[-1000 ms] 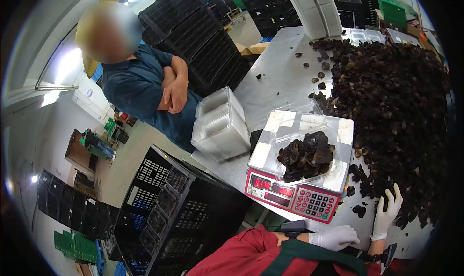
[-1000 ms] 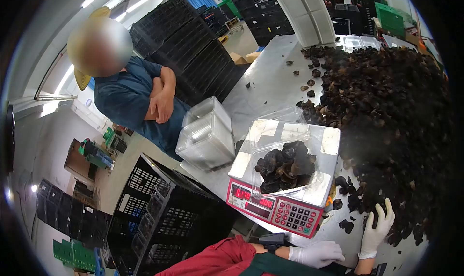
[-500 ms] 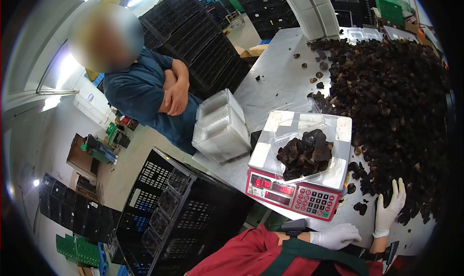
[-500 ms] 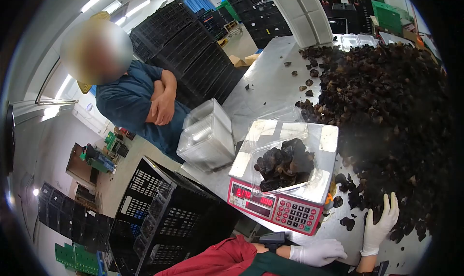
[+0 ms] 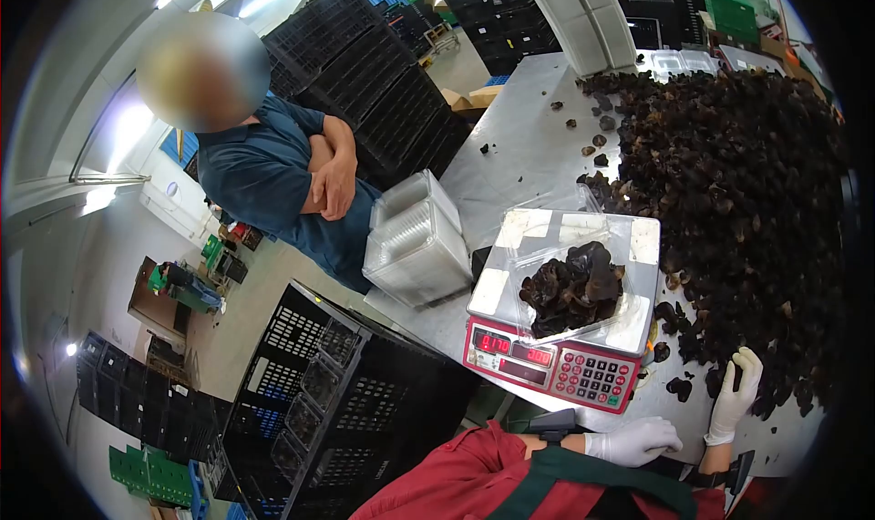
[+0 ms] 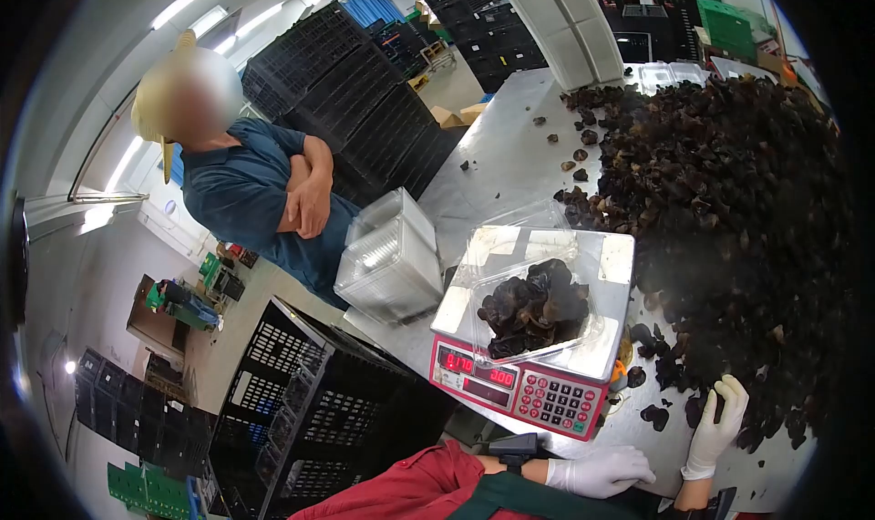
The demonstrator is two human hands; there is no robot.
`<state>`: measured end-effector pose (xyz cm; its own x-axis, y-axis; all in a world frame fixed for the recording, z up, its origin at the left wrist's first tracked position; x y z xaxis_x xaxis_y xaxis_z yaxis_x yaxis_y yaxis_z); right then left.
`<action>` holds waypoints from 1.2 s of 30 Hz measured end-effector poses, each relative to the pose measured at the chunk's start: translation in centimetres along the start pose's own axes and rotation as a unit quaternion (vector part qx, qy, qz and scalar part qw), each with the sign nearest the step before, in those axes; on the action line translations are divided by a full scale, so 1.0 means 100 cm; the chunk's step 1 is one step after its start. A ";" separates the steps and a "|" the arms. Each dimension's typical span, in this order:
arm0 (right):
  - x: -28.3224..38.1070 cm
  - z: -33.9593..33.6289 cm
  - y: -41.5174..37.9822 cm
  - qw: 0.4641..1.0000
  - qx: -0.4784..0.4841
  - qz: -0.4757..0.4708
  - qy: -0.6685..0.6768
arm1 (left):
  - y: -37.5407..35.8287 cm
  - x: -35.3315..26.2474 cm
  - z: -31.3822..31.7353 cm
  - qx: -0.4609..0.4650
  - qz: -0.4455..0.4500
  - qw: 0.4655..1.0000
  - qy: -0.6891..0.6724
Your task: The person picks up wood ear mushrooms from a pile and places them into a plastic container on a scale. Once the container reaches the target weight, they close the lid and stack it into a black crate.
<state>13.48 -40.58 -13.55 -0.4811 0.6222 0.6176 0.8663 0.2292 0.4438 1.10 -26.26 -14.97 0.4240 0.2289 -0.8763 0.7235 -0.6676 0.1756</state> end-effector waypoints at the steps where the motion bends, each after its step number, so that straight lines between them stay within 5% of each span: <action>1: -0.002 -0.002 -0.001 1.000 -0.010 0.003 0.006 | 0.000 -0.001 -0.001 -0.003 0.003 1.000 0.002; 30: 0.017 -0.012 0.011 0.999 -0.028 0.015 0.025 | -0.006 -0.005 -0.006 -0.035 0.025 0.998 0.039; 33: 0.036 -0.042 0.033 0.989 -0.071 0.073 0.103 | -0.002 0.005 0.007 0.034 0.007 0.998 0.053; 36: 0.013 -0.051 0.047 0.924 -0.091 0.171 0.330 | -0.006 -0.005 -0.002 -0.006 0.027 0.999 -0.025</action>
<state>16.24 -42.52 -7.39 -0.2119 0.0283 0.9769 0.9749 -0.0636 0.2133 0.56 -25.88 -14.57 0.4352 0.1578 -0.8864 0.7067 -0.6699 0.2277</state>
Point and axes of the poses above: each hand's wrist, its own y-axis towards the middle knuckle, its own z-axis out of the palm, x = y × z, the point moved 8 cm from there along y, towards the middle knuckle, and after that the axes turned 12 degrees about x, right-handed, at the moved point
